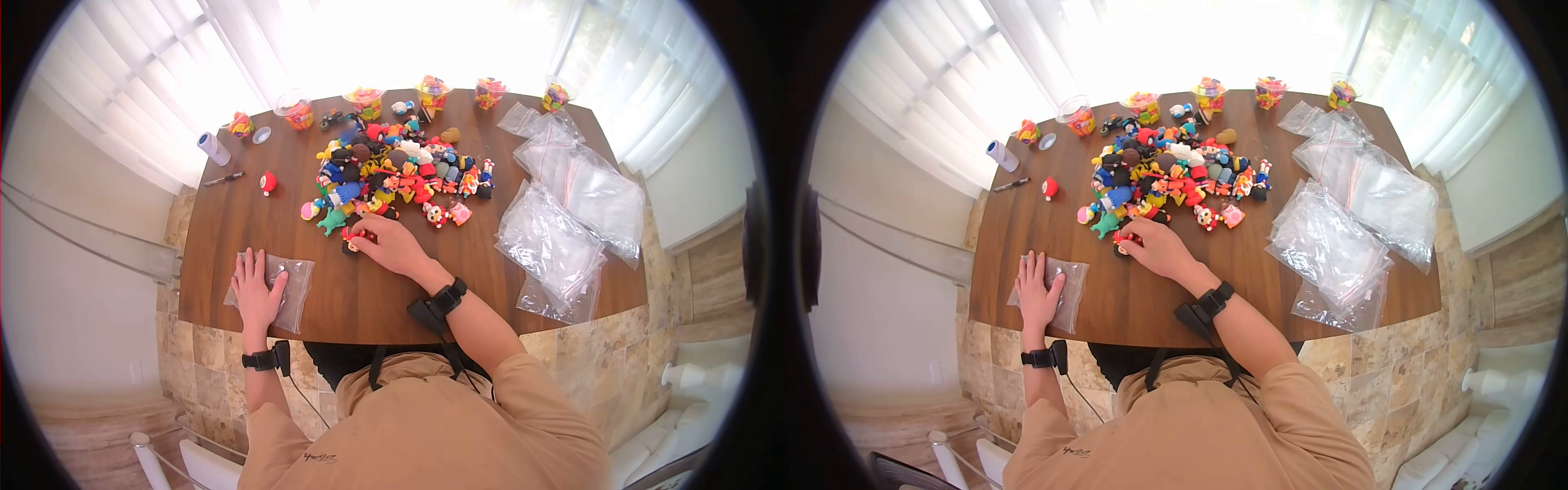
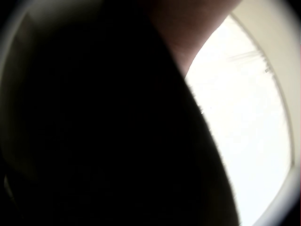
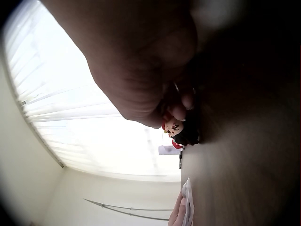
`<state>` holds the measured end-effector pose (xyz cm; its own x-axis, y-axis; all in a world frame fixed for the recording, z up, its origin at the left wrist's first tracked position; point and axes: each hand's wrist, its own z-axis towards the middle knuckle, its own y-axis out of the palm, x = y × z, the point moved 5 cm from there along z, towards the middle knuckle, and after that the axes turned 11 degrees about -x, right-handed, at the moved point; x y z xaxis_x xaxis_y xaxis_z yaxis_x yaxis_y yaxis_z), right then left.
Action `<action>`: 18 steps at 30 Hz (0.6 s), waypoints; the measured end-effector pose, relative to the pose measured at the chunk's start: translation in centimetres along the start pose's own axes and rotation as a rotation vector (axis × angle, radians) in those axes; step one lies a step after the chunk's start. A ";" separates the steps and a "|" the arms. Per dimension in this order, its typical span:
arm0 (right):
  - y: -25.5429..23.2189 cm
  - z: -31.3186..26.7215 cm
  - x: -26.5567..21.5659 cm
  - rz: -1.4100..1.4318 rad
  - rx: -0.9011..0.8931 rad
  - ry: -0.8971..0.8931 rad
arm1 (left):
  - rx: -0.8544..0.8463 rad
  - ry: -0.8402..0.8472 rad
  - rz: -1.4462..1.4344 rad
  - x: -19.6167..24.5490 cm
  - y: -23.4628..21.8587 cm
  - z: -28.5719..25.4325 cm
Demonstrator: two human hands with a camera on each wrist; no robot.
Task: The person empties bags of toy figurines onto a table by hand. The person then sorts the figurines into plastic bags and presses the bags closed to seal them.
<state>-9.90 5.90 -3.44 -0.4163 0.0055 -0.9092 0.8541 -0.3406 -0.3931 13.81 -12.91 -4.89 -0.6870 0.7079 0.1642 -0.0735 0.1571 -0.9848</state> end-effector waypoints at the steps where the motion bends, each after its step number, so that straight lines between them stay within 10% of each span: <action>1: 0.0 0.0 0.0 -0.001 0.000 -0.003 | 0.001 0.000 -0.005 0.0 0.0 0.0; 18: 0.1 0.1 0.4 -0.022 0.020 -0.025 | 0.007 -0.002 -0.003 0.1 0.0 0.0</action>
<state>-10.00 5.72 -3.85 -0.4429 -0.0107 -0.8965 0.8383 -0.3597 -0.4098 13.77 -12.87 -4.86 -0.6884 0.7059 0.1666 -0.0805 0.1539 -0.9848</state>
